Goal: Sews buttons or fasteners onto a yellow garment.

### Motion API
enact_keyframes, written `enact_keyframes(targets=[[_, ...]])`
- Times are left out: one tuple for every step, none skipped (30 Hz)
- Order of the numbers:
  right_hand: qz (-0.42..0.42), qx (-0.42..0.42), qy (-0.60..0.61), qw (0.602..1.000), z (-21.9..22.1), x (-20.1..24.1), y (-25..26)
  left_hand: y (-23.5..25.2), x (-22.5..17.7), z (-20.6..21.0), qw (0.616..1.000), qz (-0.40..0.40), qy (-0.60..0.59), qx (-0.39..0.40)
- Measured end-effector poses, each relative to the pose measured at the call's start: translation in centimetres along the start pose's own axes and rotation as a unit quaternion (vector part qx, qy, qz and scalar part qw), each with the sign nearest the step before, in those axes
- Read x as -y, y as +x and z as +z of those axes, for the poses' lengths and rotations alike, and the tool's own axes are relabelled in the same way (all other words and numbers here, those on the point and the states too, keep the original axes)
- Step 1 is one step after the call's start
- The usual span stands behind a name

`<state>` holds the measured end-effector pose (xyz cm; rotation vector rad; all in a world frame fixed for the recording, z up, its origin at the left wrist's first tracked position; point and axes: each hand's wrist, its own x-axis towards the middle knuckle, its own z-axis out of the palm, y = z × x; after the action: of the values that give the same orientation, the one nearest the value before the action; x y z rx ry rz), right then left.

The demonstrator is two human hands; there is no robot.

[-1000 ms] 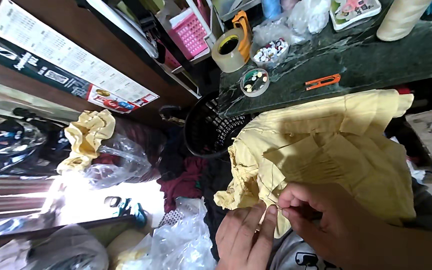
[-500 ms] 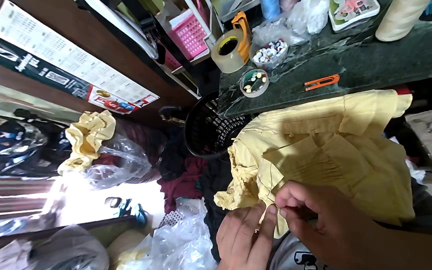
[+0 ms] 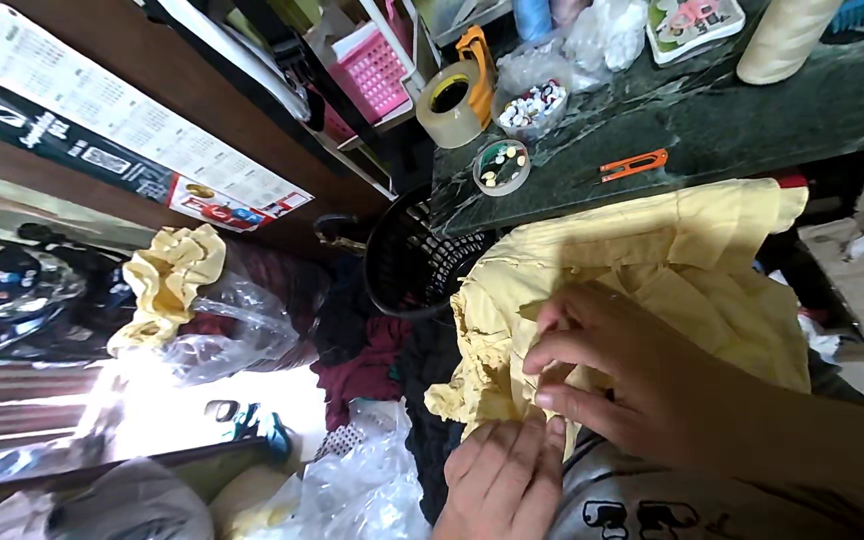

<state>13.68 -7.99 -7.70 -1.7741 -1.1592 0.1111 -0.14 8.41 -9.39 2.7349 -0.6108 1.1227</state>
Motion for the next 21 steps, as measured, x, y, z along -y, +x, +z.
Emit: enact_keyframes(targets=[[0.015,0.046,0.030,0.998,-0.3,-0.2,0.5,0.0,0.1,0.0,1.000,0.009,0.000,0.000],[0.025,0.085,0.074,0.993,-0.6,-0.3,1.0,0.0,0.3,0.1,1.000,0.018,-0.001,-0.001],[0.024,0.108,0.125,0.986,-0.8,-0.4,1.5,0.1,0.3,0.2,1.000,0.024,-0.001,-0.003],[0.012,0.108,0.175,0.979,-0.8,-0.6,1.9,0.1,0.3,0.2,1.000,0.025,-0.001,-0.003],[-0.009,0.080,0.222,0.972,-0.6,-0.7,2.2,0.1,0.3,0.1,1.000,0.021,-0.004,0.000],[-0.026,0.038,0.256,0.966,-0.8,-0.7,2.5,0.0,0.3,0.1,1.000,0.019,-0.008,0.004],[-0.035,-0.004,0.276,0.960,-1.5,-0.5,3.0,-0.1,0.3,0.1,1.000,0.021,-0.012,0.008],[-0.046,-0.042,0.288,0.956,-2.8,-0.2,3.7,-0.4,0.3,0.2,1.000,0.023,-0.015,0.011],[-0.058,-0.086,0.278,0.955,-4.4,0.1,4.3,-0.7,0.4,0.2,1.000,0.022,-0.018,0.011],[-0.070,-0.130,0.266,0.953,-6.1,0.4,4.8,-0.8,0.5,0.2,1.000,0.017,-0.019,0.009],[-0.074,-0.173,0.255,0.948,-7.6,0.8,5.1,-0.8,0.6,0.0,1.000,0.005,-0.019,0.008],[-0.071,-0.217,0.253,0.940,-8.7,1.1,5.2,-0.7,0.7,-0.4,1.000,-0.012,-0.016,0.011],[-0.061,-0.252,0.249,0.933,-9.3,1.4,5.0,-0.5,0.7,-0.8,1.000,-0.023,-0.014,0.013],[-0.050,-0.270,0.234,0.932,-9.6,1.6,4.4,-0.2,0.9,-1.0,0.999,-0.026,-0.016,0.011],[-0.036,-0.270,0.215,0.938,-9.7,1.6,3.6,-0.1,1.1,-0.9,0.999,-0.028,-0.026,0.007],[-0.025,-0.261,0.203,0.944,-10.0,1.6,3.0,-0.1,1.3,-0.6,0.999,-0.031,-0.037,0.000],[-0.019,-0.250,0.193,0.949,-10.2,1.6,2.7,-0.1,1.4,-0.2,0.998,-0.037,-0.048,-0.006],[-0.021,-0.249,0.194,0.949,-10.2,1.5,2.5,-0.1,1.6,0.1,0.997,-0.044,-0.059,-0.011],[-0.029,-0.251,0.205,0.946,-10.1,1.3,2.4,-0.1,1.6,0.4,0.996,-0.052,-0.067,-0.014],[-0.037,-0.250,0.216,0.943,-10.1,1.1,2.2,-0.1,1.6,0.7,0.995,-0.060,-0.078,-0.015],[-0.046,-0.246,0.221,0.943,-10.1,0.8,2.0,-0.2,1.6,1.0,0.993,-0.069,-0.094,-0.018]])
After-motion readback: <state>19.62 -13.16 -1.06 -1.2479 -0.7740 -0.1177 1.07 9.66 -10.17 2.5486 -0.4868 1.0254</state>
